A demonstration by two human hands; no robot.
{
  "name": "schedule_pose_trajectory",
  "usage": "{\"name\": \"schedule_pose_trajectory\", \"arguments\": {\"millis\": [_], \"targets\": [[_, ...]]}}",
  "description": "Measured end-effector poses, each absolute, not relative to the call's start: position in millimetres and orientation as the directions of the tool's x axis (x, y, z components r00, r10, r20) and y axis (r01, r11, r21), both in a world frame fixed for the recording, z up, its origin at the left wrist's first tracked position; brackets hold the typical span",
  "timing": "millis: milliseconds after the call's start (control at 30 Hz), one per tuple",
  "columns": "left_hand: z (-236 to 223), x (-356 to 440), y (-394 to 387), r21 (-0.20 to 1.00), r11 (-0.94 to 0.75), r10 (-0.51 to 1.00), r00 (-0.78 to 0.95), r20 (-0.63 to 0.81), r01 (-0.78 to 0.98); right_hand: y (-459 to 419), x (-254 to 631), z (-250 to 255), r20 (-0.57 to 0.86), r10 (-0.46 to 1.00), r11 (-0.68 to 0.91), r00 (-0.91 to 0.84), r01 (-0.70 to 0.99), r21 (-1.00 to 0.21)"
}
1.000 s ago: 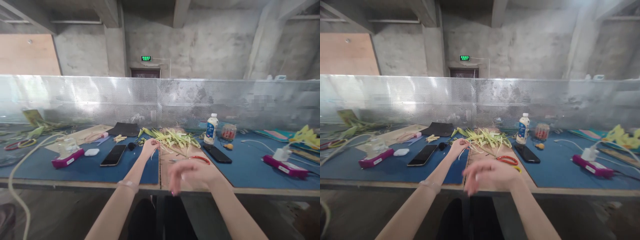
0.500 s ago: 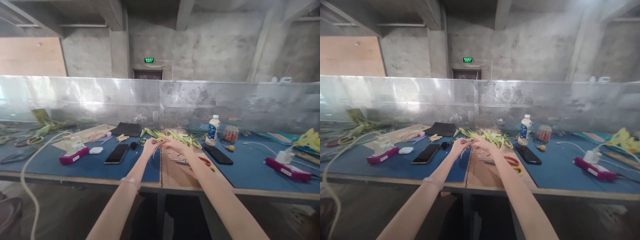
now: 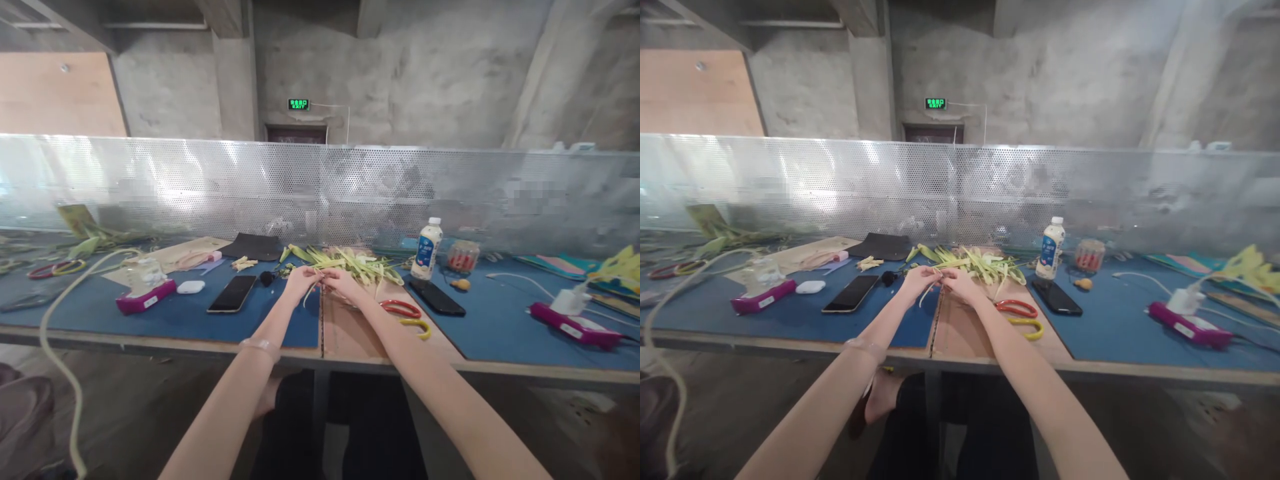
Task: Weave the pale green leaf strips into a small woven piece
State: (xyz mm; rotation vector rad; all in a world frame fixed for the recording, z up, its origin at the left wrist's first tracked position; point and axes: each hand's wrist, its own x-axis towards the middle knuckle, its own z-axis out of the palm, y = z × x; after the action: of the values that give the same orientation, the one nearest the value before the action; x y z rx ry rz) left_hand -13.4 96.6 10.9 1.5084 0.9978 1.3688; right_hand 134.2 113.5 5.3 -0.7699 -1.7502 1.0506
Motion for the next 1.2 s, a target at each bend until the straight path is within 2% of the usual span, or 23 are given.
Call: {"name": "schedule_pose_trajectory", "arguments": {"millis": [200, 400, 767, 1000, 1200], "targets": [[10, -12, 97, 0.958, -0.285, 0.949, 0.140, 0.283, -0.003, 115, 137, 3, 0.428, 0.837, 0.499, -0.340, 0.155, -0.852], [12, -11, 97, 0.963, -0.259, 0.959, 0.101, 0.265, -0.071, 115, 138, 3, 0.473, 0.845, 0.524, -0.251, 0.213, -0.825], [5, -13, 100, 0.973, -0.172, 0.948, 0.242, 0.206, -0.153, 124, 142, -7, 0.456, 0.858, 0.507, -0.236, 0.253, -0.824], [9, -15, 99, 0.977, -0.169, 0.969, 0.160, 0.189, -0.132, 118, 145, 3, 0.388, 0.896, 0.422, -0.213, 0.147, -0.894], [9, -15, 100, 0.978, -0.163, 0.971, 0.154, 0.183, -0.131, 116, 144, 4, 0.444, 0.850, 0.489, -0.283, 0.111, -0.865]]}}
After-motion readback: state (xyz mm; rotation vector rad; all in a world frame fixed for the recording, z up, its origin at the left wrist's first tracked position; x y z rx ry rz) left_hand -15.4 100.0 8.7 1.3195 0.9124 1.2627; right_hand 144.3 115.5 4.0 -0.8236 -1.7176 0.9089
